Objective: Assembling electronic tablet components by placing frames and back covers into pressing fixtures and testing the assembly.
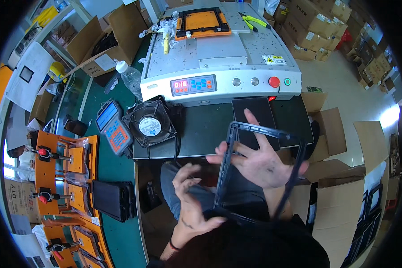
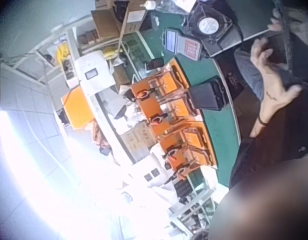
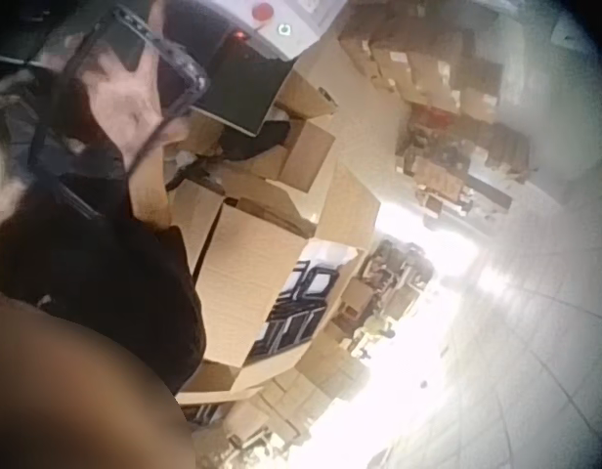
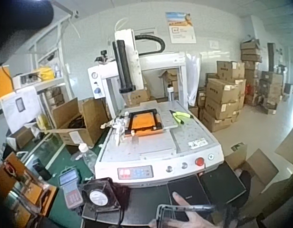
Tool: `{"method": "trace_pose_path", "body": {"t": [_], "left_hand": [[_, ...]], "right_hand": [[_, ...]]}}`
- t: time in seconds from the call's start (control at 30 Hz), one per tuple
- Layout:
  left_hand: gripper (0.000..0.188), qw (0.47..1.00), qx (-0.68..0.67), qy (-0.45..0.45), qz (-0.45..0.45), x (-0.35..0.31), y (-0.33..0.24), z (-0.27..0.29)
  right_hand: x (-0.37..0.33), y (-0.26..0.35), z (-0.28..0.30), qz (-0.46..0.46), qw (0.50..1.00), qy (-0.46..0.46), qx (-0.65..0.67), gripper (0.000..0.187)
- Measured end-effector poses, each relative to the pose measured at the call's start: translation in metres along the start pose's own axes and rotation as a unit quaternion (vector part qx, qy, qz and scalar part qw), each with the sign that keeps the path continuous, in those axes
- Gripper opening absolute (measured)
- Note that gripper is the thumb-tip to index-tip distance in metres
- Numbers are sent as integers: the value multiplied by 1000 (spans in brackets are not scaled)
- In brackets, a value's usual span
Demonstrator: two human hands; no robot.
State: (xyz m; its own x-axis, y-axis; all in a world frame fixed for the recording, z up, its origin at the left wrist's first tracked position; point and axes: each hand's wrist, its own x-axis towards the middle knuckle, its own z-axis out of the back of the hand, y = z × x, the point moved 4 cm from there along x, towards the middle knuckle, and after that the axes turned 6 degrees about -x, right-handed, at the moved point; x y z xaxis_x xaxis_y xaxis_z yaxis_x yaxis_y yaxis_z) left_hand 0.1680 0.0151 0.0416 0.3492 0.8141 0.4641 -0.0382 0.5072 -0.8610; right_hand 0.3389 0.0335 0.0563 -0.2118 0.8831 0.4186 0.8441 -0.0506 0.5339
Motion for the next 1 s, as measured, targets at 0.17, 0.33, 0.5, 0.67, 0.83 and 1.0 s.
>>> {"method": "trace_pose_path", "body": {"t": [0.17,0.33,0.5,0.67,0.83,1.0], "left_hand": [[106,780,-451,205,382,-50,11,-31],[133,405,-911,-23,68,-36,1,-51],[143,436,-870,167,157,-35,14,-29],[136,489,-850,87,172,-23,37,-5],[134,477,-855,44,197,-24,42,-4],[132,470,-854,20,221,-23,41,-15]], "right_hand": [[-1,-49,-14,-67,975,129,166,123],[-6,-87,-17,-171,975,99,99,116],[-9,-24,-3,35,687,-52,-724,79],[-32,24,24,-70,279,-117,-951,71],[-66,31,26,-41,255,-86,-962,52],[-56,38,13,-25,288,-84,-953,37]]}}
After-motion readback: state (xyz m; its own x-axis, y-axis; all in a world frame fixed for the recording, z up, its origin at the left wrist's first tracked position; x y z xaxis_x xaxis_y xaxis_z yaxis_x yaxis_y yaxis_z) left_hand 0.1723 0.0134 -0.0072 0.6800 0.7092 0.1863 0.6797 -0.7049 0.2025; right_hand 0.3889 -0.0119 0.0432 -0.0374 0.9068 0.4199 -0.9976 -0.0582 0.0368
